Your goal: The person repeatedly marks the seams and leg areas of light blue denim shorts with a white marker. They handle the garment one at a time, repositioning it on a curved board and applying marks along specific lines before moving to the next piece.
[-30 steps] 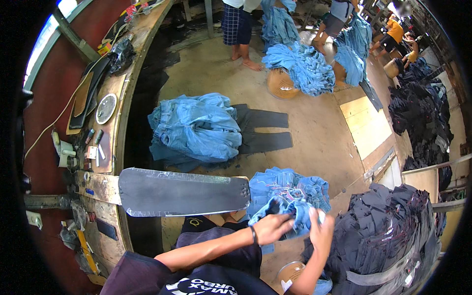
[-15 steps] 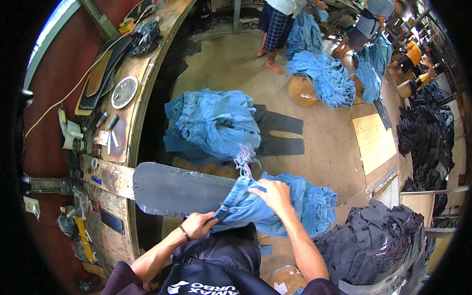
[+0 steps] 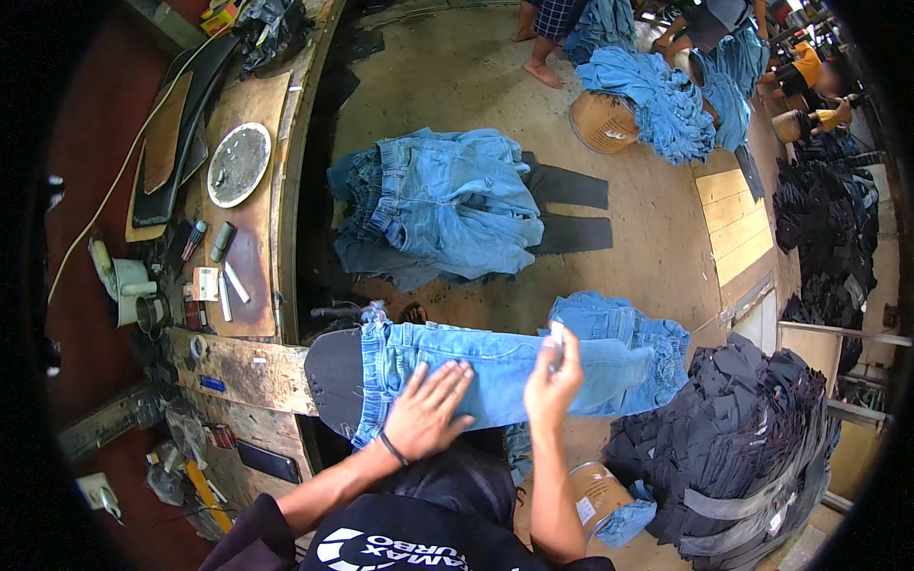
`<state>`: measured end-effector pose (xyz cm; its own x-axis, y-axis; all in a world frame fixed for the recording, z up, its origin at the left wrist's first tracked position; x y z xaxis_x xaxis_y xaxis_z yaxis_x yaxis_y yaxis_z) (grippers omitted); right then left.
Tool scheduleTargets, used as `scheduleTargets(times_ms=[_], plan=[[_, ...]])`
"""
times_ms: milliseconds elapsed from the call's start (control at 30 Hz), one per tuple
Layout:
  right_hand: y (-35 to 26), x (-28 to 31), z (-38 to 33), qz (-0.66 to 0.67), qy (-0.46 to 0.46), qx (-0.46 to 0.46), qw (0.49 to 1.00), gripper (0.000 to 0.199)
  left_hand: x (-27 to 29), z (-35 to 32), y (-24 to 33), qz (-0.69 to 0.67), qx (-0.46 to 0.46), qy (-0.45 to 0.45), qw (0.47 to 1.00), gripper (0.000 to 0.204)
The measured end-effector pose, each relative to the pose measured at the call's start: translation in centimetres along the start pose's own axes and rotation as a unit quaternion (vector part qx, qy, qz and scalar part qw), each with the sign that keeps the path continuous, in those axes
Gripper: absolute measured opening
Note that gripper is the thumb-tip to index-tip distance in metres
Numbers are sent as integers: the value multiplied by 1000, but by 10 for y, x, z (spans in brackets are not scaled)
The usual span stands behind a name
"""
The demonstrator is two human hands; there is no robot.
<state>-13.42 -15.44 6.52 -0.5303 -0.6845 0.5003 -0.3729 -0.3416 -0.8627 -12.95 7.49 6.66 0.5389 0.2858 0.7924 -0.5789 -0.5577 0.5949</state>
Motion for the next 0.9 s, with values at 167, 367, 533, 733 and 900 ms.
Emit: scheduleTargets(times_ms=[167,367,533,733,900], plan=[[18,24,-33,-71,23,-33,997,28,-7,-6,-34,43,3,-55,998,76],[10,3,-92,-51,-19,24,998,24,26,10,-36,-16,5,173,985,43],[1,-25,-121,-109,-38,77,990,31,40,73,-57,19,-32,37,999,74],[-10,-54,-126,-174,-76,232,954,38,34,118,-114,-155,-31,-279,947,66],[-16,-76,-104,-202,-94,234,946,41,28,122,-123,-191,-63,-273,941,61]])
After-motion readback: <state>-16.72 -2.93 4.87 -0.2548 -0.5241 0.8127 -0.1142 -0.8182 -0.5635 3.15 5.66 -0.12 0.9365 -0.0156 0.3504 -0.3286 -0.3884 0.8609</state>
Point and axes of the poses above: each hand's wrist, its own z-axis towards the middle knuckle, its own x-axis out of the back of the hand, y = z × x, the point moved 2 cm from there along z, towards the middle knuckle, and after that the axes turned 6 degrees about -y, right-handed, at the moved point
